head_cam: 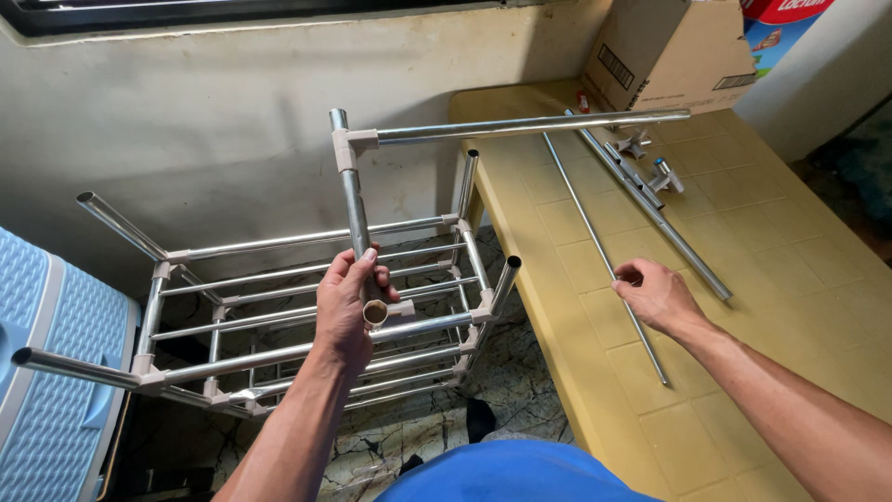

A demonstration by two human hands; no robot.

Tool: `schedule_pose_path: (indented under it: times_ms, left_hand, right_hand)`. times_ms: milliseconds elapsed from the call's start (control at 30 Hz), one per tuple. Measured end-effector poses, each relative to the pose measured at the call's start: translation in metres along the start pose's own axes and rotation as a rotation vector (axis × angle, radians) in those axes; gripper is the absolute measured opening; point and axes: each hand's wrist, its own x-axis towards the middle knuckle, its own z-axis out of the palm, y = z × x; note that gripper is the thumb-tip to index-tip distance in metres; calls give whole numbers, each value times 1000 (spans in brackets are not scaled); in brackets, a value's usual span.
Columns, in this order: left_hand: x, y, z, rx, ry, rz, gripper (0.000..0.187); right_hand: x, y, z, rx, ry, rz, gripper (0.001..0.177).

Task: The person assembles a metal frame by inserting metal rods into plastic connectors. They connect multiple rods to form a rectangular structure, securing each joint by hand.

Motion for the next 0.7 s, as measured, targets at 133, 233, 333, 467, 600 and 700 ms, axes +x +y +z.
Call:
schedule_pose_path:
  times_ms: [133,233,333,467,600,700]
  left_hand:
    - [17,-4,13,-21,-2,12,19]
    - [31,-10,26,-36,0,22,18]
    - [45,-15,39,-47,10,20,19]
    - [59,-24,57,-36,23,25,19]
    - [70,-29,71,-15,38,19,20]
    - [77,-32,82,44,73,2,22]
  right_hand:
    - [35,32,6,-39,-1,28,41]
    - [67,58,7,-40,-2,21,41]
    - [97,78,7,-27,-8,35,42]
    - [132,97,6,-64,-15,52,43]
    - [162,113,7,-108,-26,46,50]
    - [180,128,5,-138,-10,10,55]
